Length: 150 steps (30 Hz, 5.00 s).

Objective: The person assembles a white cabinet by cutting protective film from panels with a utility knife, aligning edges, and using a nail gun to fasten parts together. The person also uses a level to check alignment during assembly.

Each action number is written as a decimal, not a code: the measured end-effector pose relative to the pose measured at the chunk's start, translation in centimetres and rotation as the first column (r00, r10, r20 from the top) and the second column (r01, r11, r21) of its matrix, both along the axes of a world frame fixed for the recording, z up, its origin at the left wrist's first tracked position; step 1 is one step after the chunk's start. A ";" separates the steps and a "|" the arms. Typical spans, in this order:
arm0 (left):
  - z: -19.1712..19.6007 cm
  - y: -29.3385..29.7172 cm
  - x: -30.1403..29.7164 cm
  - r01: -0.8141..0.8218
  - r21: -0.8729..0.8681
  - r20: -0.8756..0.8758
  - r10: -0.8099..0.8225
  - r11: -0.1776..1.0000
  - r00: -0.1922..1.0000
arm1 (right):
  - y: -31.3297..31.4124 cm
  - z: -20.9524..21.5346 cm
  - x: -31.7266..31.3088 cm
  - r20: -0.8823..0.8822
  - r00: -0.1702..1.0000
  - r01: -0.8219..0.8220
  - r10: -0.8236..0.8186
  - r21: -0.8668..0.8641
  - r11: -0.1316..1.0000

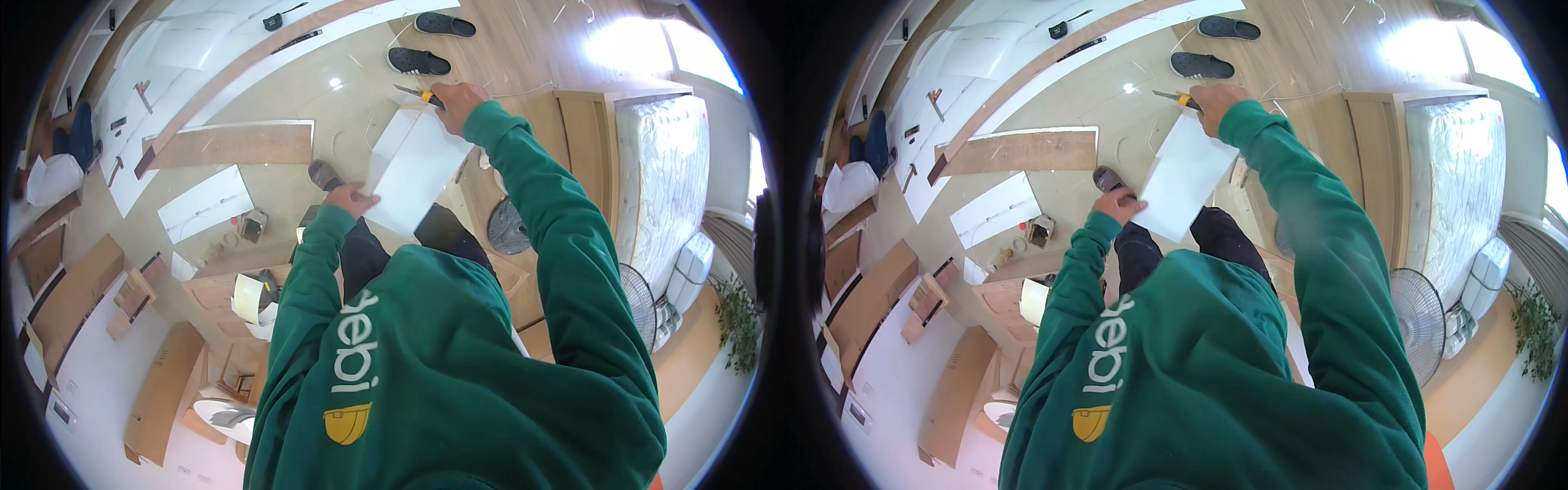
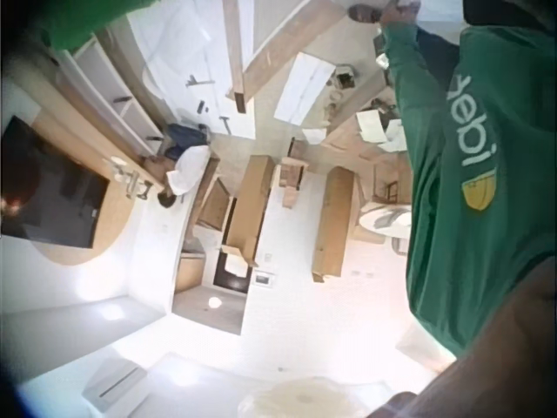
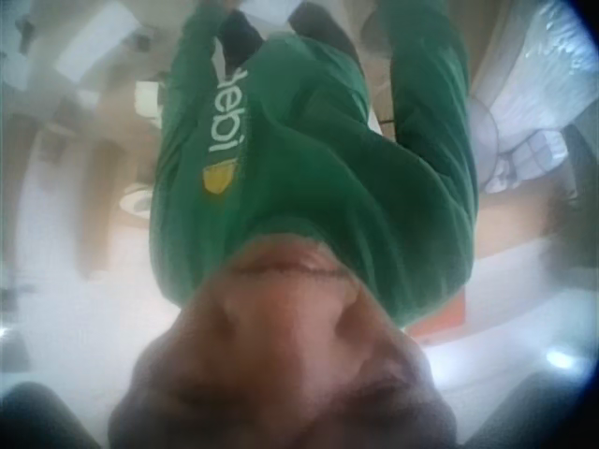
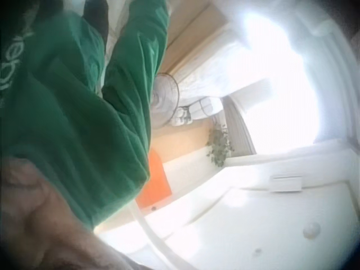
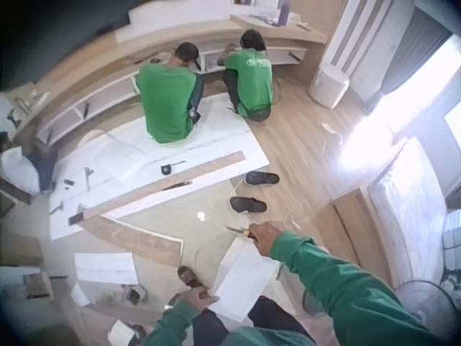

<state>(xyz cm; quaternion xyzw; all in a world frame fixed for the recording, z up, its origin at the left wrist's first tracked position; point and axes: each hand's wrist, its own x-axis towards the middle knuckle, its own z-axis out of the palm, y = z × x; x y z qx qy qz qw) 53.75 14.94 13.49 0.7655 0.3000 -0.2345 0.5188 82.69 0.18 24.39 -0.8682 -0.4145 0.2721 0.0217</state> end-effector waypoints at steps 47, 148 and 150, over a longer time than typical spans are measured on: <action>-3.5 -13.2 -5.5 -0.674 -0.723 -0.327 0.785 0.151 0.526 | 0.9 -5.8 -9.5 0.581 0.755 0.294 -0.305 0.115 0.949; -2.3 -11.4 -3.8 -0.655 -0.726 -0.241 0.816 0.208 0.526 | 0.9 -5.5 -21.2 0.342 0.939 0.004 0.022 -0.074 0.997; -2.9 -11.5 -4.6 -0.645 -0.679 -0.184 0.769 0.351 0.613 | 0.9 -4.9 -23.5 0.177 0.983 0.061 -0.046 -0.077 0.995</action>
